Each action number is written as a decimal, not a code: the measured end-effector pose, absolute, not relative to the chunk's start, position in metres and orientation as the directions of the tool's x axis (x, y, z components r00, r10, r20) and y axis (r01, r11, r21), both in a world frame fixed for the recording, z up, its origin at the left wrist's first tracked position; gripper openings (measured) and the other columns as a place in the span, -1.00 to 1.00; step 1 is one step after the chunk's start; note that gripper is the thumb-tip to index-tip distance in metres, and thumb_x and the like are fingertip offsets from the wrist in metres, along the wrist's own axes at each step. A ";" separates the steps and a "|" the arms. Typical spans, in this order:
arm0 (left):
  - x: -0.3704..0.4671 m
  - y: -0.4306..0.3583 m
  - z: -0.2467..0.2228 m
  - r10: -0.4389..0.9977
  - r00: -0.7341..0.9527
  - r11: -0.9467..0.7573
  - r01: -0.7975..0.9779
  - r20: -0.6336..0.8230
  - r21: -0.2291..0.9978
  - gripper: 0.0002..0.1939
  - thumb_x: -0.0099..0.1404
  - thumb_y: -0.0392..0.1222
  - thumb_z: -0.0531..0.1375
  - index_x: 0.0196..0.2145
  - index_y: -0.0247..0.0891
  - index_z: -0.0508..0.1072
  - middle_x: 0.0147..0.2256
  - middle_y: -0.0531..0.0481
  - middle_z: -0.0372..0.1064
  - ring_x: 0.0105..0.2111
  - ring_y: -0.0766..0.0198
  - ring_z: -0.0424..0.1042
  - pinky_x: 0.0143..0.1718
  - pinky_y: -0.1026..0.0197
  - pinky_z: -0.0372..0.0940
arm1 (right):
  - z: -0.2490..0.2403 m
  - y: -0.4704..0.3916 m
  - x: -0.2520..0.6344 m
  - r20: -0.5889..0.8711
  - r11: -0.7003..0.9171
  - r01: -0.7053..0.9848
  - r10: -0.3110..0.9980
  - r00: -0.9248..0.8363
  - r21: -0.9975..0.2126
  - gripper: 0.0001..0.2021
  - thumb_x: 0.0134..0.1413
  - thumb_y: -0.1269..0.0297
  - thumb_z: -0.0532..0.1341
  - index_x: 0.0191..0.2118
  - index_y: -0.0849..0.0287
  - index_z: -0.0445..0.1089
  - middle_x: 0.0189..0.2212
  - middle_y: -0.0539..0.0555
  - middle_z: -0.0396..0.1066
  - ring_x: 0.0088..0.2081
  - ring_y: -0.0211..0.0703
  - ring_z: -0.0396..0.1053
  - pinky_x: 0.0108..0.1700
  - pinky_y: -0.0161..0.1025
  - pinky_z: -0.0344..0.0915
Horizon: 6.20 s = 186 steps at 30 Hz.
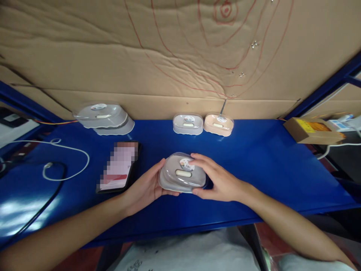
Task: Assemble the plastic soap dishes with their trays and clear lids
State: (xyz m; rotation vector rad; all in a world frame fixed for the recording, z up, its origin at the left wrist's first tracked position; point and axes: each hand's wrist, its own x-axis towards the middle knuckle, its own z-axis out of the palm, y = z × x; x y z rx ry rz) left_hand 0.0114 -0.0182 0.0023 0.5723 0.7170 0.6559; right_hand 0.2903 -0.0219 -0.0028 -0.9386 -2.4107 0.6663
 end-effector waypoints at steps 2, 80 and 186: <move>0.011 -0.018 0.001 0.711 0.581 0.653 -0.337 -0.395 0.679 -0.50 0.57 0.11 0.07 0.21 -0.27 0.52 0.11 -0.30 0.55 -0.11 0.05 0.61 -0.18 0.07 0.59 | -0.004 -0.022 0.290 0.223 0.653 0.474 0.697 -0.682 -0.591 -0.21 0.28 0.09 0.36 0.48 0.00 0.00 0.49 0.32 0.04 0.49 0.21 0.08 0.40 0.24 0.24; 0.012 -0.018 -0.003 0.782 0.533 0.504 -0.234 -0.324 0.831 -0.37 0.51 0.33 0.02 0.16 -0.21 0.51 -0.07 -0.19 0.58 -0.22 0.14 0.48 -0.29 0.17 0.47 | -0.008 -0.021 0.283 0.392 0.787 0.385 0.586 -0.709 -0.482 -0.25 0.28 0.21 0.38 0.46 0.04 0.06 0.48 0.31 0.00 0.52 0.21 -0.06 0.46 0.28 0.14; 0.003 -0.032 -0.025 0.711 0.659 -0.673 0.535 0.245 0.511 -0.51 0.16 -0.07 0.49 -0.09 -0.17 0.32 0.32 -0.32 0.21 0.30 -0.23 0.25 0.22 -0.28 0.25 | 0.007 -0.002 0.296 0.187 0.737 0.498 0.627 -0.756 -0.456 -0.27 0.33 -0.15 0.27 0.47 -0.05 0.13 0.41 0.23 0.23 0.41 0.18 0.22 0.37 0.21 0.25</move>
